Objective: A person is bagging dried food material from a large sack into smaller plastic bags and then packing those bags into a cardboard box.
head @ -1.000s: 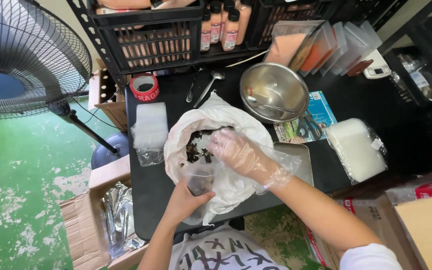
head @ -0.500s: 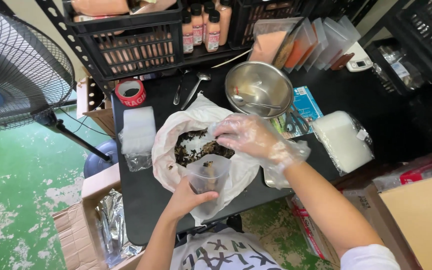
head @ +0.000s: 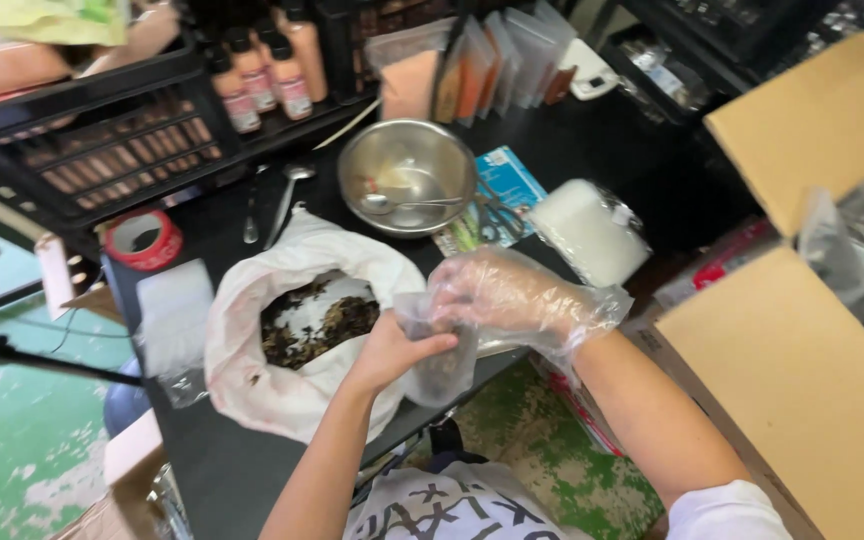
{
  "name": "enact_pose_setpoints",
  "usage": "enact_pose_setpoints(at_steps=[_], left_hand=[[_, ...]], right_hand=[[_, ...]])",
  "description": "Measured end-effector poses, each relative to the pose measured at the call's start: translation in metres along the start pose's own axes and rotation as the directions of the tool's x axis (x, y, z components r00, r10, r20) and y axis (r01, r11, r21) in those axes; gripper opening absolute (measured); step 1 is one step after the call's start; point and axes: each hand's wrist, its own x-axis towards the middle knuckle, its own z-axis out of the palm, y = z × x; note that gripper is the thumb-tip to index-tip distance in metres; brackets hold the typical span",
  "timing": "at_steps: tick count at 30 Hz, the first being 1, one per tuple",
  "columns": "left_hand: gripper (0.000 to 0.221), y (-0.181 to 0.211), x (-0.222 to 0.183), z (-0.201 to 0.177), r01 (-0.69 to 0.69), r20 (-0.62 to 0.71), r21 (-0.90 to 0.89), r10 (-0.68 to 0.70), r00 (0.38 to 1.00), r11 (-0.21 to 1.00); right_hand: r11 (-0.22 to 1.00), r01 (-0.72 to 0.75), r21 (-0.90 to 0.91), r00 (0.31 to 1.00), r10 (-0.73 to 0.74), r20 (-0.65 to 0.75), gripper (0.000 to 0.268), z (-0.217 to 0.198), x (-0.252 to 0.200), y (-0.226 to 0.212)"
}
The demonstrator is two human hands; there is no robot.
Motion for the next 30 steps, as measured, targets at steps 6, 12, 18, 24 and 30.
enact_pose_setpoints(at_steps=[6,12,18,24,30], left_hand=[[0.088,0.039,0.046,0.017,-0.073,-0.016,0.041,0.073,0.997,0.997],[0.081,0.032,0.042,0.031,0.019,-0.092,0.048,-0.014,0.996,0.999],[0.085,0.017,0.039,0.033,0.062,-0.113,0.036,-0.058,0.992,0.997],[0.092,0.014,0.042,0.046,0.107,-0.036,0.005,-0.107,0.994,0.994],[0.088,0.015,0.045,0.05,0.107,-0.012,0.026,-0.107,0.994,0.994]], right_hand=[[0.856,-0.455,-0.244,0.891,0.439,-0.12,0.021,0.016,-0.045,0.068],[0.365,-0.619,0.695,0.427,0.899,-0.092,0.042,0.044,-0.046,0.074],[0.846,-0.47,0.251,0.762,0.532,-0.368,0.019,0.019,-0.069,0.073],[0.901,-0.341,0.27,0.769,0.432,-0.472,0.019,0.023,-0.07,0.114],[0.9,-0.386,0.203,0.79,0.437,-0.431,0.021,0.028,-0.069,0.109]])
